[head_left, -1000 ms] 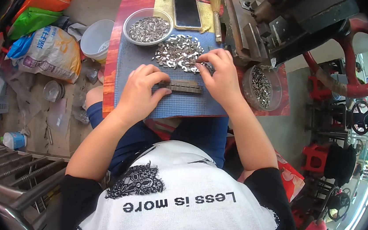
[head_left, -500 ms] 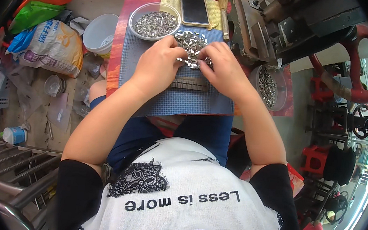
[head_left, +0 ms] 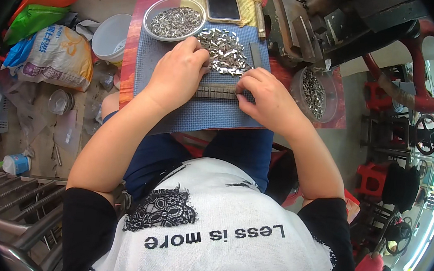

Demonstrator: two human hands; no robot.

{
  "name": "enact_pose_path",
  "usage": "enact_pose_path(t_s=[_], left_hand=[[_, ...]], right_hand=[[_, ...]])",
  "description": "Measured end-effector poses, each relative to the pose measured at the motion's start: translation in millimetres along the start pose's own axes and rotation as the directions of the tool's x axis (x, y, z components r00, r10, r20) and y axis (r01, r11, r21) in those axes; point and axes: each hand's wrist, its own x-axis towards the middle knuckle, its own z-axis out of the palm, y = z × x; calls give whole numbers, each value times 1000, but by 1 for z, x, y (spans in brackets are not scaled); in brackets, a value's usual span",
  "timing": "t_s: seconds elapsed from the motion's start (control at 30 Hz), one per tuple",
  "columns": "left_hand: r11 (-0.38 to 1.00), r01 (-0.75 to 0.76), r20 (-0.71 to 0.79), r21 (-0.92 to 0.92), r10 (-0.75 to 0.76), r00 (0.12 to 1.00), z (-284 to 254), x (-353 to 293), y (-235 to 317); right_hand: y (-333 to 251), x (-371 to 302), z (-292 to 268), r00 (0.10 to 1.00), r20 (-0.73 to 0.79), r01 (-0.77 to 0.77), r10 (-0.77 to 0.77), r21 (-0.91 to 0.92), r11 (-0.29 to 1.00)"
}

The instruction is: Assembling small metal hardware components into a jig and using a manual press machine.

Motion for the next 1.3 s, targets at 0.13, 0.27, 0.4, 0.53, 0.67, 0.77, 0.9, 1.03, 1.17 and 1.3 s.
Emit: enact_pose_path(t_s=[0.13,0.27,0.4,0.53,0.67,0.77,0.9,1.03,1.17,1.3], left_hand=[[999,-43,-24,-7,43,999,0,-5,-5],[997,-10,-43,-76,7,999,-6,-6,-1],[995,72,23,-75,-71,997,-15,-13,0],[971,143,19,-191,-142,990,-16,-17,-4],[947,213,36,-239,-210,977,-16,-18,-3],[960,173,41,-219,-168,985,-15,-19,-4],[984,93,-12,-153,-96,995,-8,-20,-8],[989,119,-4,-86,-120,993,-8,-22,-12],[978,167,75,-124,-159,985,-9,-23,-18],[977,196,48,-85,-192,980,-10,-20,-8]], right_hand=[[3,6,-7,994,46,-102,97,136,985],[10,22,8,972,-220,-87,84,-3,996],[19,28,22,979,-170,-120,113,-34,992],[18,27,23,979,-196,-64,55,-43,997],[10,17,11,990,-139,18,-6,88,996],[2,8,1,999,-11,35,-34,64,997],[-3,6,5,998,-52,33,-33,-7,999],[-1,10,6,998,-59,-12,15,59,998],[11,30,22,987,-160,-25,31,40,999],[15,37,28,990,-140,-26,26,0,1000]])
